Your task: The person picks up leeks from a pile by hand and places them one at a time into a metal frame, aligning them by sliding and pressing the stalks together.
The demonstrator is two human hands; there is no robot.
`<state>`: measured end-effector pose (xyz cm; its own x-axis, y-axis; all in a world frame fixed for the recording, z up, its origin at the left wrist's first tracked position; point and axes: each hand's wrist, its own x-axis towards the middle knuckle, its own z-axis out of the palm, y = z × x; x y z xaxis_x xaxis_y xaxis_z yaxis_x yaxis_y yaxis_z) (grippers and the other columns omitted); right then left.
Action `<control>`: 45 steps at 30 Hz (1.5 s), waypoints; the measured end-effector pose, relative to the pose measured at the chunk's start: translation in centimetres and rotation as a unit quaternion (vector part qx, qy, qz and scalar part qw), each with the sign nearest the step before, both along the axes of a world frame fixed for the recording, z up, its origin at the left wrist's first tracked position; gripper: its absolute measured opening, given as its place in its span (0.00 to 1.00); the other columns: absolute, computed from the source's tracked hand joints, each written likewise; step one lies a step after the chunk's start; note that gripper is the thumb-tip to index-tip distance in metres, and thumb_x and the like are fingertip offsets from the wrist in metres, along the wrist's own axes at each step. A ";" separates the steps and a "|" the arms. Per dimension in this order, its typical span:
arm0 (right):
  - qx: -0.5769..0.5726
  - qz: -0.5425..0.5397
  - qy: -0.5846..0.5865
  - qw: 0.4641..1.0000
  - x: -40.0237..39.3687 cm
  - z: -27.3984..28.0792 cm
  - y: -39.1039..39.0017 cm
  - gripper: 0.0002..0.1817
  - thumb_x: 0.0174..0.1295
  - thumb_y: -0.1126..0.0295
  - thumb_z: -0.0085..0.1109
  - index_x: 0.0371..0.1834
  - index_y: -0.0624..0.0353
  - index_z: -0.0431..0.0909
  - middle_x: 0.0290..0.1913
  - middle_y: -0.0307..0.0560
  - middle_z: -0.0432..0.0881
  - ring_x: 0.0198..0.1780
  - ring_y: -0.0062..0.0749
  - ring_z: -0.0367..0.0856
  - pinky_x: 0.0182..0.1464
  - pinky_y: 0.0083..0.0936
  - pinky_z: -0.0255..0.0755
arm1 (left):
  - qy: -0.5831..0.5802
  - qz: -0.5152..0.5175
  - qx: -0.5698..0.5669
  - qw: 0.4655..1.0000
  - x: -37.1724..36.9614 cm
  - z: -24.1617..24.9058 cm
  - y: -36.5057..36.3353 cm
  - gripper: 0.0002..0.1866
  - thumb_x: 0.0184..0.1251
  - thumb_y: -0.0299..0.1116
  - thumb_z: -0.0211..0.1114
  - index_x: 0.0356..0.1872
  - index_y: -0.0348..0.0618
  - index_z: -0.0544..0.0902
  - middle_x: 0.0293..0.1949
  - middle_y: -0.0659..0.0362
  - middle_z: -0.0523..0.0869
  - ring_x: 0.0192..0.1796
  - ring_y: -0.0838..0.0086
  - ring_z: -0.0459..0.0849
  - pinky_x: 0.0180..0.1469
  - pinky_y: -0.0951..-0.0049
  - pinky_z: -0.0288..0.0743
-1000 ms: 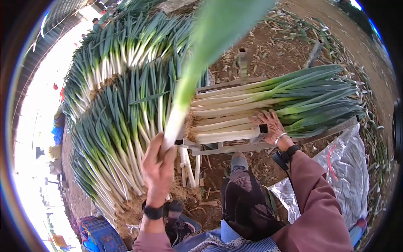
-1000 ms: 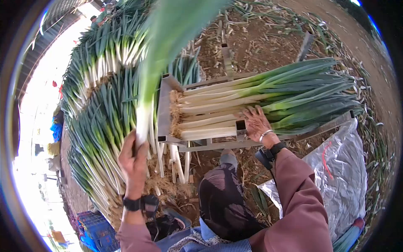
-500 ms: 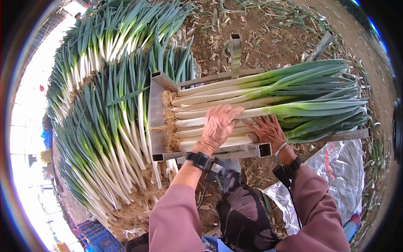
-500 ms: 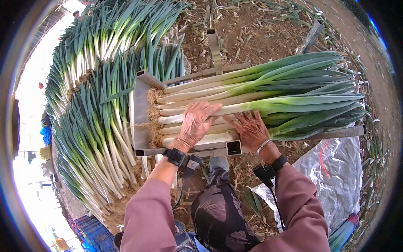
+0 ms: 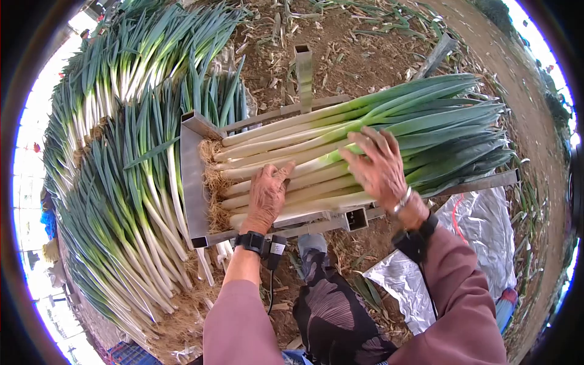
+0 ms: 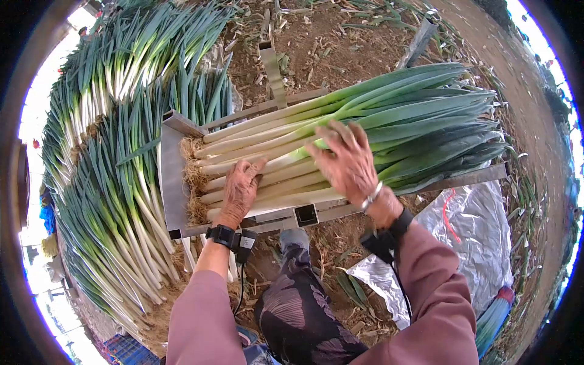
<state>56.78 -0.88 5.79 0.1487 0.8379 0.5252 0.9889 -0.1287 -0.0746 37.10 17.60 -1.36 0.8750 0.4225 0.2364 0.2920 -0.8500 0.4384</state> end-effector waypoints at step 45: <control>-0.158 -0.064 0.041 0.984 0.2 -4.0 3.3 0.17 0.54 0.55 0.60 0.40 0.55 0.73 0.41 0.49 0.72 0.50 0.43 0.69 0.49 0.39 0.65 | 0.076 0.171 0.089 0.978 -2.2 1.3 0.8 0.17 0.57 0.30 0.62 0.49 0.42 0.78 0.50 0.50 0.73 0.52 0.54 0.73 0.52 0.57 0.71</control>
